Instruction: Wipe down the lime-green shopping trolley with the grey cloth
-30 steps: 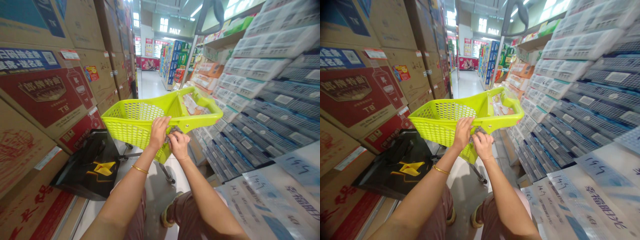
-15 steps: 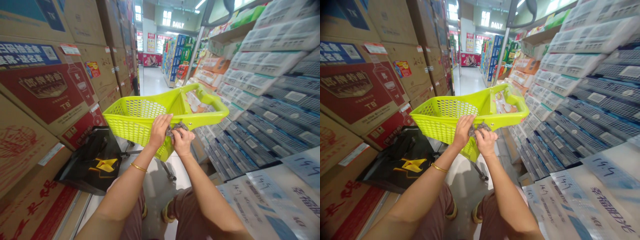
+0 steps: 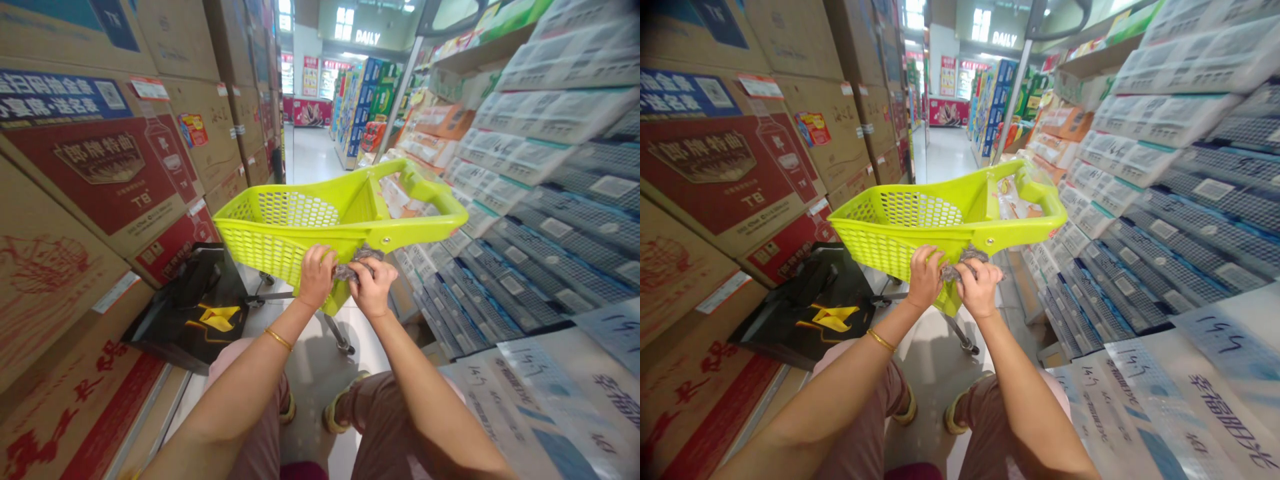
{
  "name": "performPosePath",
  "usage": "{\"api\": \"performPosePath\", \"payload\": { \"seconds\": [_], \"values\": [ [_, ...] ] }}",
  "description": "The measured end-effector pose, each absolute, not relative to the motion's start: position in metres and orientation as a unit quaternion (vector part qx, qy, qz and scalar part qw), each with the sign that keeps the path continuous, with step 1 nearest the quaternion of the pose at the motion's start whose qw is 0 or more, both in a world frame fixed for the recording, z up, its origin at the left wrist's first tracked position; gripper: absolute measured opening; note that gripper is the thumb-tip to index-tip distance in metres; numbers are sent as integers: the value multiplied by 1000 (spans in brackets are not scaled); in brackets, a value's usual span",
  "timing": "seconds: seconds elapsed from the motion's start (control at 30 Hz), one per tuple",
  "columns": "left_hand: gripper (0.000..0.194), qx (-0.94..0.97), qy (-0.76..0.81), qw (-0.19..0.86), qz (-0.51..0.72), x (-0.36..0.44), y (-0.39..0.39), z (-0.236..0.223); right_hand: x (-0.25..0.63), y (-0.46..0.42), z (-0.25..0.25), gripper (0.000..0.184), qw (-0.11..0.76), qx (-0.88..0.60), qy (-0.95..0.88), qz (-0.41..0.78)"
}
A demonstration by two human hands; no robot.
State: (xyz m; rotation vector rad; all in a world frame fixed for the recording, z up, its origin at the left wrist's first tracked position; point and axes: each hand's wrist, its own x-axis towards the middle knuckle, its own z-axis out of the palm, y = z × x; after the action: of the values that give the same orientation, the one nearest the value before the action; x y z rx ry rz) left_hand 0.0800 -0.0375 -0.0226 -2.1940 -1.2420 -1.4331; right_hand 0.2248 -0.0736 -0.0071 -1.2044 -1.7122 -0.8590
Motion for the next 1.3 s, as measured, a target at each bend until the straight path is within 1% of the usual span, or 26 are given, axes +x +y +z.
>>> {"api": "performPosePath", "payload": {
  "seconds": [0.13,0.27,0.47,0.6,0.7,0.8,0.97,1.13,1.2,1.3],
  "values": [
    [25,-823,-371,163,-399,81,-46,-43,226,-71,12,21,470,-480,-641,-371],
    [26,-855,-351,180,-338,78,-43,-52,226,-63,17,24,462,-500,-633,-369],
    [23,-877,-328,184,-298,68,-39,-57,225,-55,-9,21,410,-479,-682,-370],
    [24,-891,-329,152,-273,65,-38,-55,223,-56,-31,20,359,-490,-711,-355],
    [23,-894,-332,145,-263,64,-37,-53,222,-58,-45,20,350,-477,-735,-331],
    [23,-895,-323,165,-260,64,-36,-52,221,-59,-51,20,358,-465,-734,-341],
    [23,-896,-320,161,-260,63,-35,-52,223,-58,-37,17,351,-446,-735,-372],
    [23,-902,-309,169,-251,62,-34,-49,232,-59,-4,19,418,-495,-652,-394],
    [22,-903,-309,165,-250,61,-34,-48,236,-61,2,20,410,-511,-645,-393],
    [23,-901,-306,165,-262,61,-33,-49,235,-65,-4,17,378,-510,-680,-366]
  ]
}}
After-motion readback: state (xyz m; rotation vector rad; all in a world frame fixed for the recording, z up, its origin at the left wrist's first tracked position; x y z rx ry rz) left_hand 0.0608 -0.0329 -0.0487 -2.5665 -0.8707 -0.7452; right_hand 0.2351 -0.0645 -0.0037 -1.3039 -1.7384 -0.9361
